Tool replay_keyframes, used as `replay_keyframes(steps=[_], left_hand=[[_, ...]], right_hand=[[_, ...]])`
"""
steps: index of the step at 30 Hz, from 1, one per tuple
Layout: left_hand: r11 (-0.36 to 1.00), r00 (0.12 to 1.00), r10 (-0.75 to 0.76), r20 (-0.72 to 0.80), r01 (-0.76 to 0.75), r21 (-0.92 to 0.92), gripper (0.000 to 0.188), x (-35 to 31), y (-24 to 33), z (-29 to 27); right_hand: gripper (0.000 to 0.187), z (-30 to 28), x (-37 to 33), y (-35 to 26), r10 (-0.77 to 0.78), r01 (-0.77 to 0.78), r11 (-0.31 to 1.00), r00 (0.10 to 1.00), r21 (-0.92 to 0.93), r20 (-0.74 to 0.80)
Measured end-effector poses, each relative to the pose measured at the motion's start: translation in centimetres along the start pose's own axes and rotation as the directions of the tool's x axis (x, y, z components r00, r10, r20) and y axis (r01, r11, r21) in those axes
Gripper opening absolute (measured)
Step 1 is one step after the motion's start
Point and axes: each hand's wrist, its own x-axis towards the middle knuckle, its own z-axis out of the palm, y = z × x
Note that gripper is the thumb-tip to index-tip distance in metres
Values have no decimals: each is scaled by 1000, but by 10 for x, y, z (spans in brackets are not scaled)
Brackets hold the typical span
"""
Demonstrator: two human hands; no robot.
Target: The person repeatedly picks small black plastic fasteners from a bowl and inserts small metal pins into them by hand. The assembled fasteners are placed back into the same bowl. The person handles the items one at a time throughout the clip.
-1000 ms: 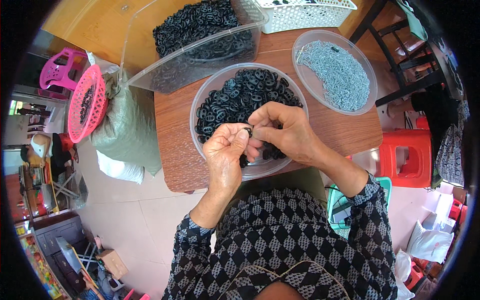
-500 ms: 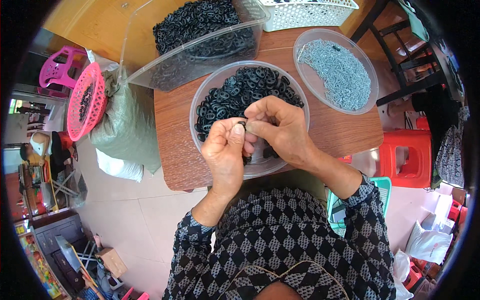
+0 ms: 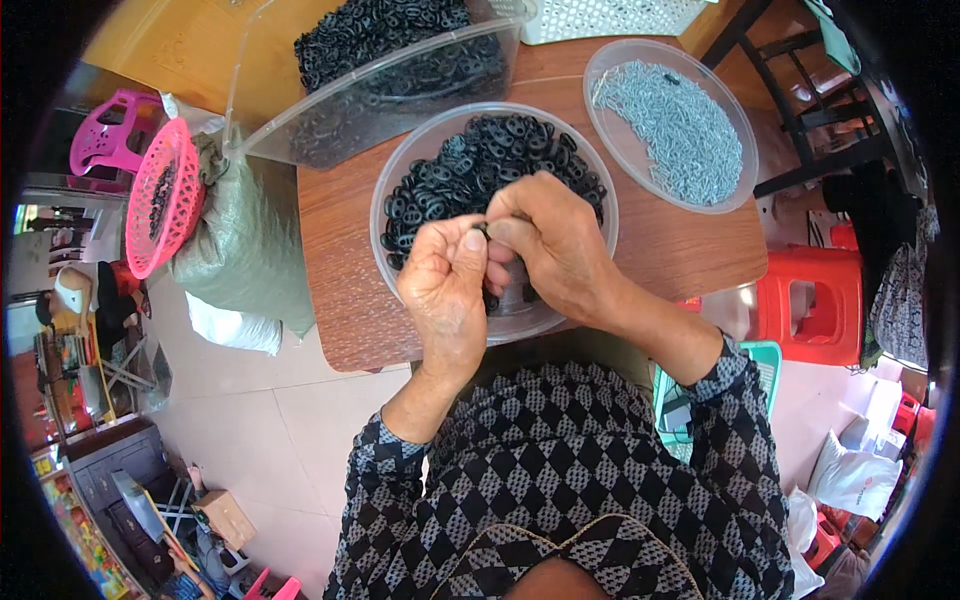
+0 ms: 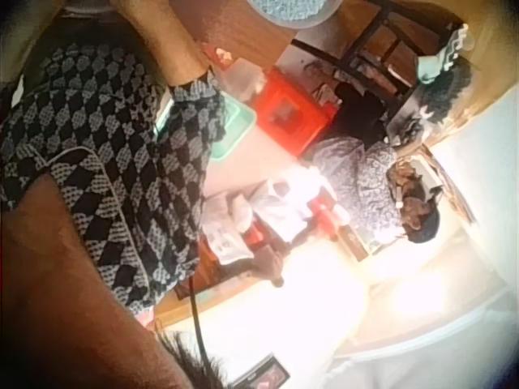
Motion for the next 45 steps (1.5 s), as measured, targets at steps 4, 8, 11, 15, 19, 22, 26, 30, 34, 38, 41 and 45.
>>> replay_keyframes(steps=[4, 8, 11, 15, 19, 22, 26, 30, 34, 38, 41, 45], left_hand=[[999, 999, 34, -2, -34, 7, 11, 7, 3, 5], [999, 999, 40, -27, -40, 4, 10, 15, 8, 6], [999, 1000, -18, -5, 18, -41, 10, 23, 12, 4], [998, 999, -43, -29, 41, -46, 11, 20, 13, -14], [996, 996, -84, -13, 84, -11, 12, 15, 13, -20], [993, 994, -112, 16, 112, -23, 12, 10, 9, -23], [992, 992, -122, 32, 123, -22, 12, 7, 10, -24], [991, 990, -130, 55, 132, -32, 12, 3, 11, -24], [990, 987, -141, 71, 142, -10, 13, 3, 12, -22], [989, 986, -150, 67, 151, -1, 13, 1, 11, -23], [988, 986, -155, 67, 155, -7, 14, 1, 10, -24], [990, 988, -140, 63, 141, -6, 14, 1, 9, -22]], right_hand=[[8, 2, 6, 0, -44, 43, 998, 998, -39, -43], [13, 2, 17, -4, -66, 65, 993, 998, -102, -12], [17, -9, 22, 0, -83, 84, 996, 996, -31, 46], [3, -29, 25, 16, -140, 155, 980, 982, -121, 128], [11, -33, 15, 28, -231, 384, 867, 874, -317, 426], [11, -31, 16, 24, -231, 502, 774, 791, -386, 567], [6, -39, 24, 21, -214, 483, 809, 772, -334, 599], [4, -44, 14, 20, -188, 442, 865, 724, -237, 664], [5, -46, 9, 14, -153, 489, 835, 648, -254, 746], [6, -40, 6, 13, -150, 534, 799, 621, -276, 769], [8, -39, 4, 12, -120, 509, 819, 604, -265, 788], [6, -43, 4, 18, -93, 328, 921, 711, -211, 698]])
